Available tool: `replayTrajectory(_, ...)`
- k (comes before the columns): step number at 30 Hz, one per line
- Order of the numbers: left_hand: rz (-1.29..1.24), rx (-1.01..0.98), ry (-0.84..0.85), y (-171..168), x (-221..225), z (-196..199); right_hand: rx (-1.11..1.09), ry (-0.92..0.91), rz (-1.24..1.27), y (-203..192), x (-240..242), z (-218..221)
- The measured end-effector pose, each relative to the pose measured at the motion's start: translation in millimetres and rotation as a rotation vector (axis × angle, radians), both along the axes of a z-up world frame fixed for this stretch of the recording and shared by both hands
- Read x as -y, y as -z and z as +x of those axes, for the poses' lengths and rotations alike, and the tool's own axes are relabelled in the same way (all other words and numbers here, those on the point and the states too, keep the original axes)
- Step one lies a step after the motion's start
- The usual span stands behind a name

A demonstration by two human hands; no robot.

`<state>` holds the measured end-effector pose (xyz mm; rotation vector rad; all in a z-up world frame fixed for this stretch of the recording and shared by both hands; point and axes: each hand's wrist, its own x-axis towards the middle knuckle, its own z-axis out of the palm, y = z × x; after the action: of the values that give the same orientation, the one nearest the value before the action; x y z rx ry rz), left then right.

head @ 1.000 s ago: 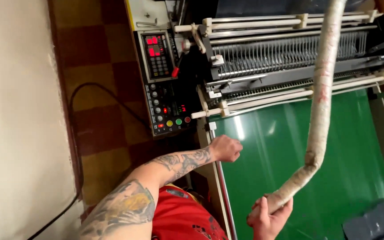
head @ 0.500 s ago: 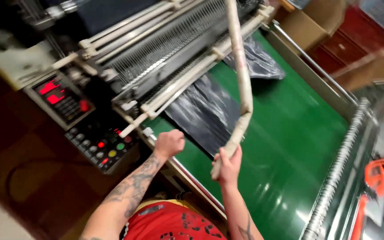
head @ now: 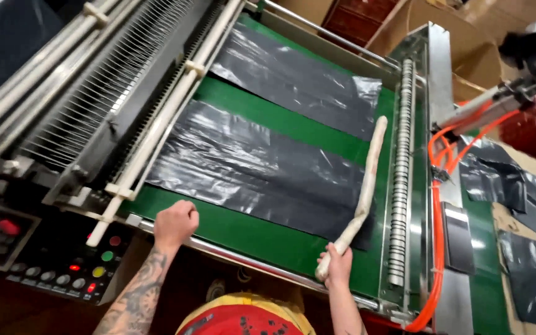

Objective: Using a guide stick to flatten and align plastic bags on a conveyor belt as they are produced by a machine.

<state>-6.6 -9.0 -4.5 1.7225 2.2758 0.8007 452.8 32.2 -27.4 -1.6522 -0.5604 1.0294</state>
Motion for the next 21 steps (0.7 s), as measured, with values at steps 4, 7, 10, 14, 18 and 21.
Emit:
replayTrajectory(4, -0.143, -0.007, 0.026, -3.3, 2.2, 3.3, -0.204, 0.009, -0.187, -12.8, 11.3, 4.0)
replayTrajectory(7, -0.321, 0.006, 0.052, -29.4, -0.3, 4.8, -0.209, -0.005, -0.294, -7.7, 7.1, 8.7)
replayTrajectory(10, -0.280, 0.046, 0.037, -33.5, 0.2, 3.9, -0.359, 0.121, -0.300, -3.4, 4.5, 19.8)
replayTrajectory(14, -0.236, 0.095, 0.014, -30.1, -4.5, -1.3, -0.726, 0.071, -0.184, 5.6, 4.3, 40.6)
replayTrajectory(18, -0.202, 0.088, -0.003, -26.1, 3.9, 3.3, -0.840, -0.370, -0.153, -36.7, 25.6, 21.2)
replayTrajectory(21, -0.197, 0.086, -0.012, -28.2, -0.1, 1.3, -0.675, -0.374, -0.246, -51.7, 16.8, -3.9)
